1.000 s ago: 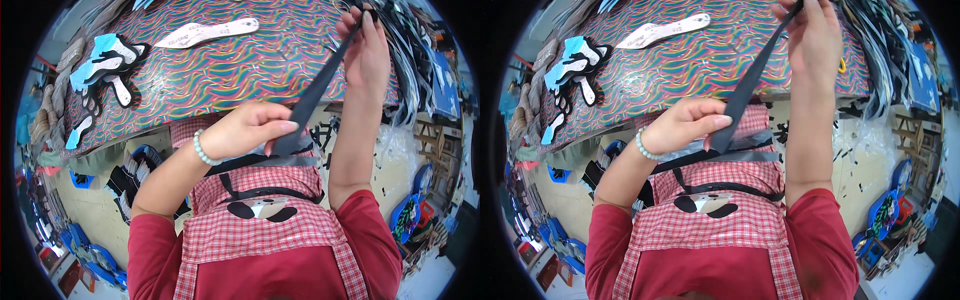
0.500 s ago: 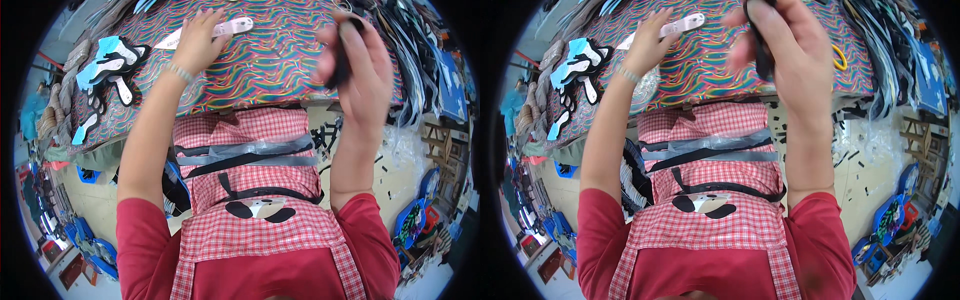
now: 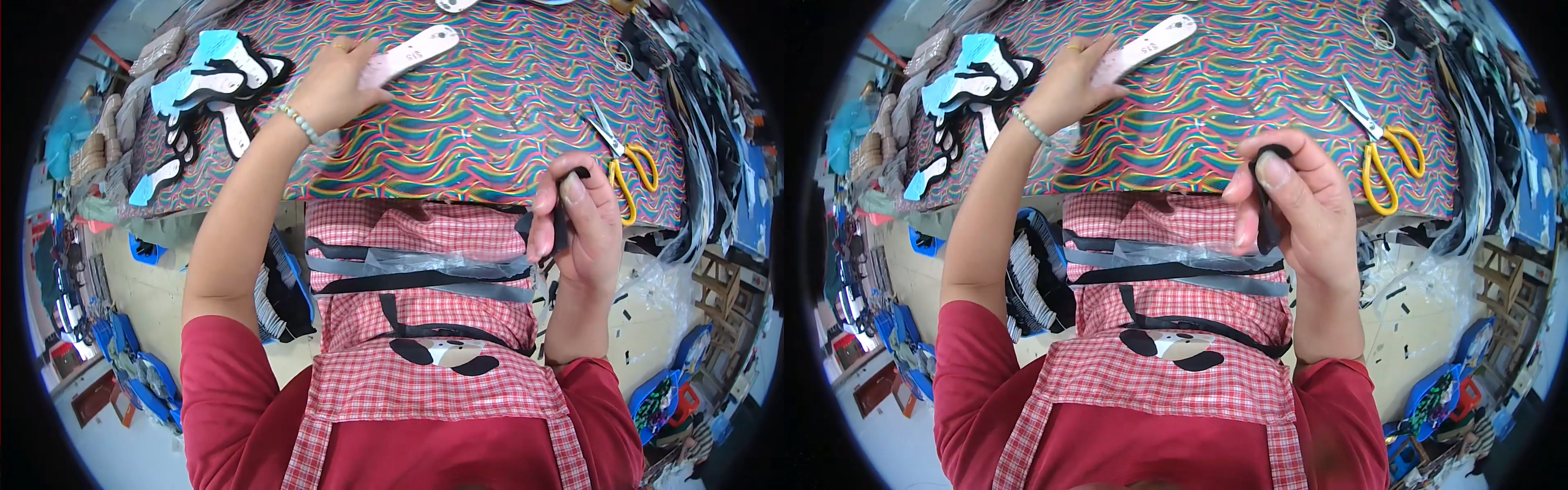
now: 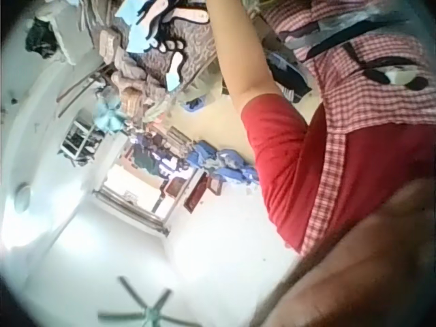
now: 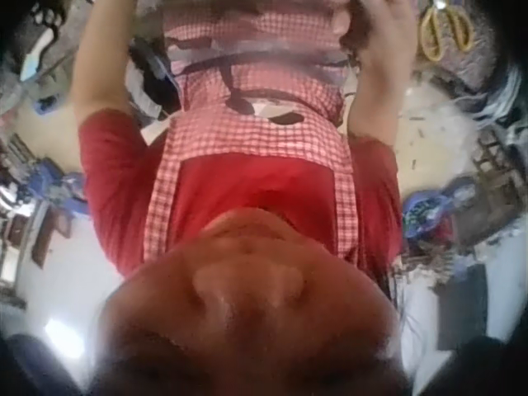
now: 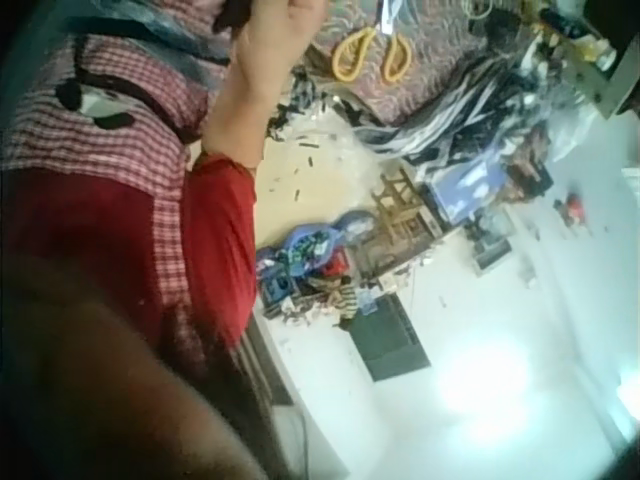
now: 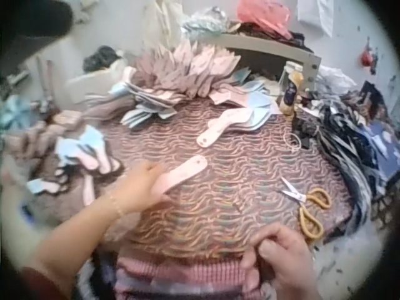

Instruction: The person assembles slipper components by hand, attaching a black elastic strap to the sides of a light blue and pink slipper sole. They repeatedly pick up a sole, thread the strap through the designated holes, and place the finished unit on a pile on the table.

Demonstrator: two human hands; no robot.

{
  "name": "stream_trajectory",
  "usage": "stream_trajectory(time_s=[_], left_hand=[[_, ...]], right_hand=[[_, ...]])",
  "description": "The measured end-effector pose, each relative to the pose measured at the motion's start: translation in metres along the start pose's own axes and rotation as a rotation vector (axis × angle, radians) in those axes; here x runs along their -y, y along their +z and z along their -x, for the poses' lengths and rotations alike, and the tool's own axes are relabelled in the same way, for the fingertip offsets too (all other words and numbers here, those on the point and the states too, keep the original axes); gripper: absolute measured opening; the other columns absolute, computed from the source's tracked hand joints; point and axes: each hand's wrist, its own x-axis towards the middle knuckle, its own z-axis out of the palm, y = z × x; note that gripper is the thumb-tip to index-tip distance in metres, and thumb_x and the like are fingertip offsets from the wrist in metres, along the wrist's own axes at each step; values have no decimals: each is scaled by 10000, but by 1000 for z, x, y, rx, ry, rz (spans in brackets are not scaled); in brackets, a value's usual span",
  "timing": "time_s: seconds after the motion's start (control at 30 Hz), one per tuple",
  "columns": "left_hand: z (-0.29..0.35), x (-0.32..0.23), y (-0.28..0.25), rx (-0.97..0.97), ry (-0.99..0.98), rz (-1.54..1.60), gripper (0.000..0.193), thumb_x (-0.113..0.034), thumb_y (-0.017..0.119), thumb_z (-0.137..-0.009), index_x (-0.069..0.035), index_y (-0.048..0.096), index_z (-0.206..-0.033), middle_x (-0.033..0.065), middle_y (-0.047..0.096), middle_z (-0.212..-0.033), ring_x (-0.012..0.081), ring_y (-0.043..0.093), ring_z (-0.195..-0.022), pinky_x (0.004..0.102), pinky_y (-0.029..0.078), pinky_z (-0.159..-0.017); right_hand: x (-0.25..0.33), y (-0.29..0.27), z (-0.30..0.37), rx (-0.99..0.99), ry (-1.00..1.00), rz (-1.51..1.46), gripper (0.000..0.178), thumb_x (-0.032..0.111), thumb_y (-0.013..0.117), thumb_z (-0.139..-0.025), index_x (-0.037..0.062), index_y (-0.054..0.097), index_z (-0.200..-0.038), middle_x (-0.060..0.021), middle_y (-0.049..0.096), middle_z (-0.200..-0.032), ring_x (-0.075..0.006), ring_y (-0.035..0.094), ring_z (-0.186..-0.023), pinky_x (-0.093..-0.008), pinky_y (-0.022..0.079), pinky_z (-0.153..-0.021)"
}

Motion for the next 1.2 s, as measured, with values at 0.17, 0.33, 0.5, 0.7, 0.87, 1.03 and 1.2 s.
stream_trajectory(time_s=[0.17,0.33,0.5,0.7,0.87,1.03,1.2], left_hand=[[23,-34,-31,-259,275,176,611,-155,823,-565,-120,552,-1111,128,500,-1199,343,452,-1193,509,302,-1052],[94,-11,-19,29,37,150,444,-284,682,-764,-156,531,-1161,138,373,-1434,343,334,-1334,536,175,-1112],[127,3,-39,304,44,133,474,-151,605,-828,-202,529,-1293,93,411,-1429,314,252,-1386,475,204,-1120],[122,-18,-44,43,-289,882,506,-93,545,-891,-69,404,-1377,192,402,-1401,317,346,-1338,400,306,-1080],[128,-54,-10,31,-233,20,852,-514,702,-711,-124,389,-1401,189,235,-1497,381,201,-1387,564,139,-1096],[138,-59,-8,-101,-159,72,595,-379,713,-756,-173,542,-1286,118,424,-1411,356,325,-1338,561,141,-1091],[151,-144,9,-145,-104,488,613,-219,793,-680,-46,538,-1210,139,596,-1092,273,560,-1037,378,431,-886]], right_hand=[[0,-12,-12,-18,-71,-16,219,123,454,-962,-25,519,-1109,-105,594,-885,-136,581,-585,-248,533,-515],[-16,-20,-37,-180,105,186,258,128,463,-960,-34,513,-1154,-128,599,-1066,-167,630,-861,-257,562,-600],[-62,19,-82,38,307,488,309,176,570,-925,-18,558,-1165,-75,615,-1055,-121,608,-871,-242,539,-701],[-99,60,-128,139,-20,623,198,113,594,-887,-30,625,-1021,-42,619,-928,-100,612,-777,-221,521,-635],[-110,49,-108,108,78,618,230,143,591,-901,-27,615,-1054,-52,638,-849,-111,623,-773,-248,543,-643],[-58,22,-71,-132,-68,490,215,158,568,-926,4,602,-1072,-82,662,-928,-97,617,-708,-237,526,-603],[-57,-9,-44,-259,-180,371,214,158,553,-939,8,581,-1089,-88,666,-933,-97,607,-671,-223,505,-579]])
